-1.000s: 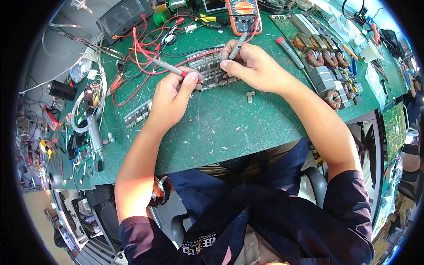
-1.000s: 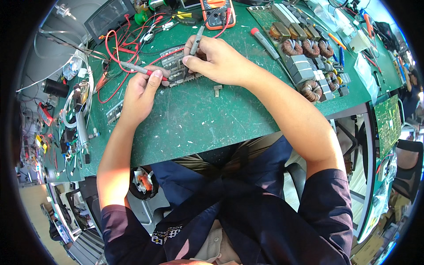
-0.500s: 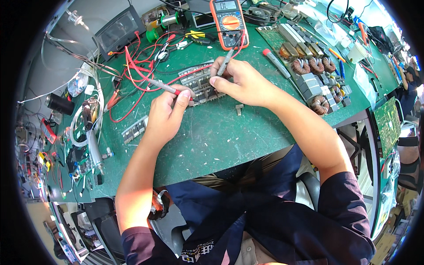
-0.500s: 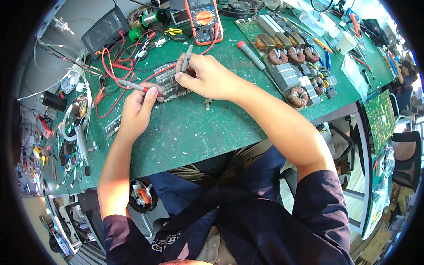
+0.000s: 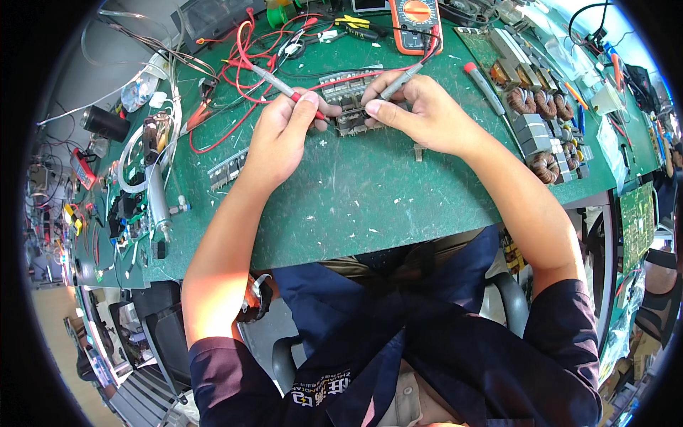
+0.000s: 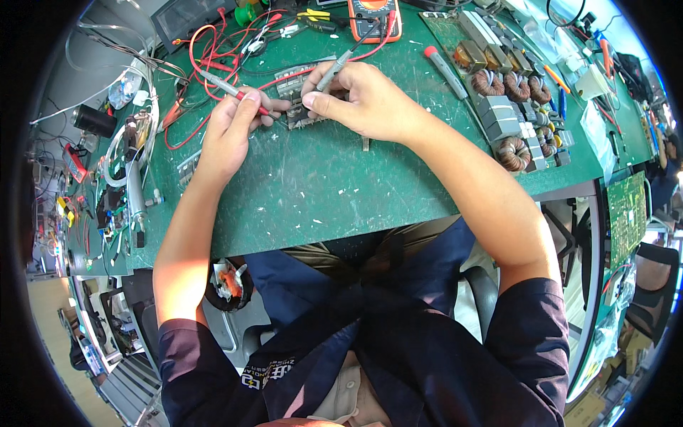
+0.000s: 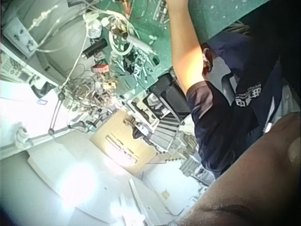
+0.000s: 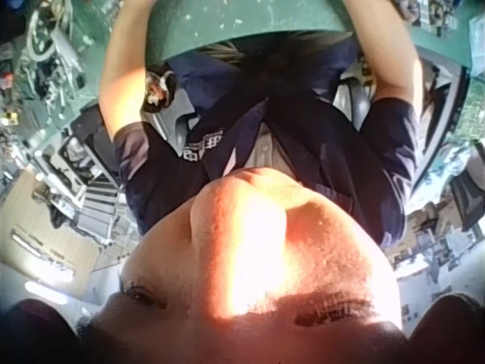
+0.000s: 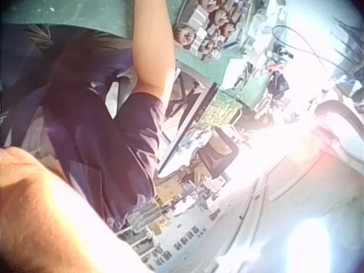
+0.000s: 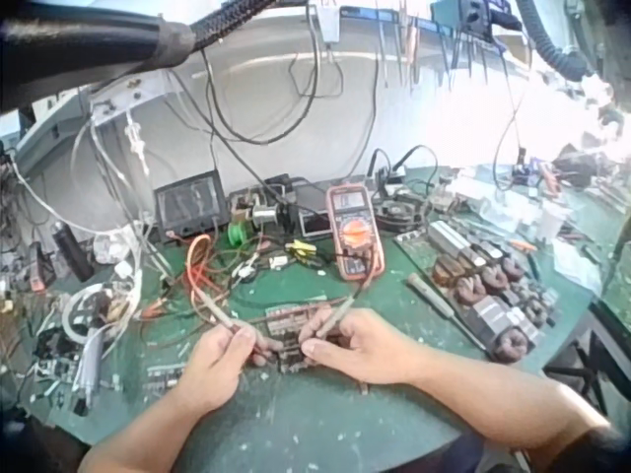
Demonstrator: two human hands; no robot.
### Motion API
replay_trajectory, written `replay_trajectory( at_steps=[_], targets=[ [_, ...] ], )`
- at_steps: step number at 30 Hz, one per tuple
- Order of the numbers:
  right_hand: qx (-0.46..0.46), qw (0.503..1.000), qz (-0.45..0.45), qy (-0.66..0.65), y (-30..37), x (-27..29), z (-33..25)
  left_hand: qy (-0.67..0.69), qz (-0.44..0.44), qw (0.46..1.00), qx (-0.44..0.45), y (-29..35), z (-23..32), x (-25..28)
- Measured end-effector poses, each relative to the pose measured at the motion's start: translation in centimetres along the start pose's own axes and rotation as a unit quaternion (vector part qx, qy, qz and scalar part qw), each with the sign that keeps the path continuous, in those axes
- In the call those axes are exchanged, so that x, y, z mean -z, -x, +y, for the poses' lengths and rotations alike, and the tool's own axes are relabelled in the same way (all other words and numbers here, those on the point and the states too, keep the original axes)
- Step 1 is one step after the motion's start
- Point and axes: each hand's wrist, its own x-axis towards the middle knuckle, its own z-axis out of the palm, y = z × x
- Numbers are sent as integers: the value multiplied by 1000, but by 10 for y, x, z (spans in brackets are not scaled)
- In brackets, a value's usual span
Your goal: The person uses a multimeter to test a small electronic module, then uses a screwdriver to remove screws and disassemble the module. They retrieve a small component from a parts organizer and return to the workbench to continue working on the module.
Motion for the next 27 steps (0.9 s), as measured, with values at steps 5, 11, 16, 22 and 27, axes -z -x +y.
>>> replay_trajectory(
  at_steps=[5, 11, 16, 22, 27],
  targets=[
    [0, 999, -35, 27, -1, 4, 0, -17, -40, 999, -31, 3, 4, -3],
    [-17, 998, -36, 43, -2, 7, 0, -50, -74, 995, -44, 3, 7, -6],
    [-10, 999, -38, 33, -3, 9, 2, -71, -67, 994, -53, 2, 7, -5],
    [-3, 1000, -25, 18, -3, 8, 4, -139, -52, 987, -67, 3, 10, -8],
    [27, 999, -20, 29, -6, 11, 4, -201, -92, 973, -58, 1, 23, -7]
  ],
)
